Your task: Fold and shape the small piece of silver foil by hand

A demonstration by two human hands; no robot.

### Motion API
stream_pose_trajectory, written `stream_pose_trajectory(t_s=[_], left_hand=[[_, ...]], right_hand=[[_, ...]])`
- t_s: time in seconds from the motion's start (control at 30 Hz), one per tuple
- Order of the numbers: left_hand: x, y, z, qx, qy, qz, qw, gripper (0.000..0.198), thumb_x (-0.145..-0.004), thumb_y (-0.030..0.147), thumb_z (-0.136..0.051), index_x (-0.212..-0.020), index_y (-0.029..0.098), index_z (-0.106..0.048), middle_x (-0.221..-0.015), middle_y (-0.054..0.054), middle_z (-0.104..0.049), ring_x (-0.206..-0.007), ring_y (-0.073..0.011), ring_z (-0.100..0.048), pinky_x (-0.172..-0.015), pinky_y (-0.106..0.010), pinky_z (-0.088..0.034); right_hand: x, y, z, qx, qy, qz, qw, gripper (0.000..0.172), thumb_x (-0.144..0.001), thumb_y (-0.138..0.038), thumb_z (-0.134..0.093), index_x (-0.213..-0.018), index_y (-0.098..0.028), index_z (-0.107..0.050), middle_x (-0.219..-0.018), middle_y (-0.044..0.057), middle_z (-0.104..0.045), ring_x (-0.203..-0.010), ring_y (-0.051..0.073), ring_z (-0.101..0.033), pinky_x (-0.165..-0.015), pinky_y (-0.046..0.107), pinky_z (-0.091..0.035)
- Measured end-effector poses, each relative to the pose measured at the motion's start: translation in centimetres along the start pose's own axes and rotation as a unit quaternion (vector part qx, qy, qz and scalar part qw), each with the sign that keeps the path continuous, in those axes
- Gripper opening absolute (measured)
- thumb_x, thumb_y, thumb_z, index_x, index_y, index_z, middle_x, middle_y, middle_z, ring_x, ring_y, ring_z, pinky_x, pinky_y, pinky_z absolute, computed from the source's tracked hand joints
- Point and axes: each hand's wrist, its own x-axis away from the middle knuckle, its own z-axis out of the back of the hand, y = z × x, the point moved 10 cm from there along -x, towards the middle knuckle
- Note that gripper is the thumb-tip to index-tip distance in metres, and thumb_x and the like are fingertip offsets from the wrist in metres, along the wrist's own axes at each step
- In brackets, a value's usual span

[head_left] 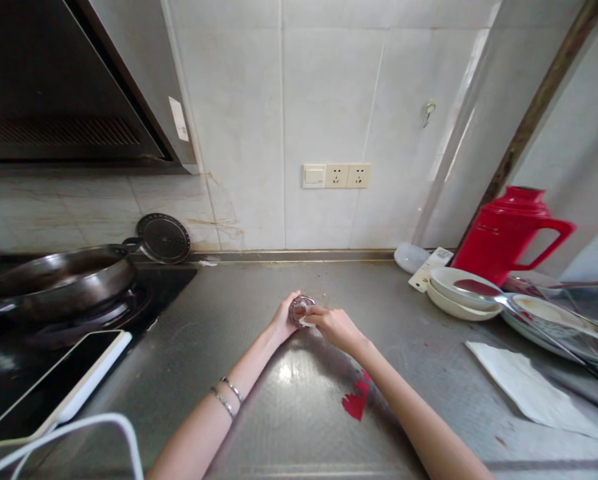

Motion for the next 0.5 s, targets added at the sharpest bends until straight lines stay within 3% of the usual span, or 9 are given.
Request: stream_pose_trajectory(t_s=[0.17, 0.3, 0.4, 0.5], left_hand=[[0.8, 0.9, -0.5, 0.040, 0.011, -0.057, 0.998, 0.036, -0.083, 0.041, -0.051, -0.074, 0.009, -0.066, -0.067, -0.011, -0.069, -0.058, -0.0183, -0.063, -0.057, -0.028, -0.047], [1.0, 0.7, -0.5, 0.060, 0.025, -0.091, 0.994, 0.042, -0.084, 0.046, -0.048, -0.069, 0.010, -0.064, -0.064, -0.009, -0.068, -0.054, -0.0160, -0.061, -0.056, -0.026, -0.045], [0.9, 0.9, -0.6, 0.067, 0.015, -0.118, 0.991, 0.040, -0.084, 0.045, -0.050, -0.069, 0.010, -0.064, -0.065, -0.008, -0.068, -0.058, -0.0160, -0.063, -0.059, -0.025, -0.046], [0.8, 1.1, -1.3, 0.062, -0.023, -0.099, 0.993, 0.037, -0.084, 0.042, -0.050, -0.077, 0.010, -0.067, -0.075, -0.011, -0.071, -0.069, -0.0192, -0.066, -0.065, -0.027, -0.048]], right_hand=[[-0.5, -1.1, -0.1, -0.138, 0.088, -0.035, 0.986, 0.018, -0.082, -0.010, -0.054, -0.090, -0.017, -0.068, -0.093, 0.006, -0.068, -0.074, 0.014, -0.062, -0.065, 0.021, -0.043], [-0.6, -1.6, -0.5, -0.163, 0.135, -0.049, 0.976, 0.016, -0.085, -0.014, -0.053, -0.096, -0.017, -0.065, -0.094, 0.007, -0.067, -0.074, 0.014, -0.061, -0.067, 0.022, -0.045], [-0.5, -1.3, -0.5, -0.122, 0.116, -0.057, 0.984, 0.019, -0.087, -0.015, -0.051, -0.101, -0.019, -0.063, -0.099, 0.007, -0.067, -0.079, 0.015, -0.063, -0.068, 0.022, -0.045], [-0.2, -0.7, 0.0, -0.044, 0.063, -0.049, 0.996, 0.023, -0.089, -0.014, -0.048, -0.105, -0.020, -0.063, -0.106, 0.008, -0.067, -0.087, 0.017, -0.064, -0.068, 0.022, -0.045]])
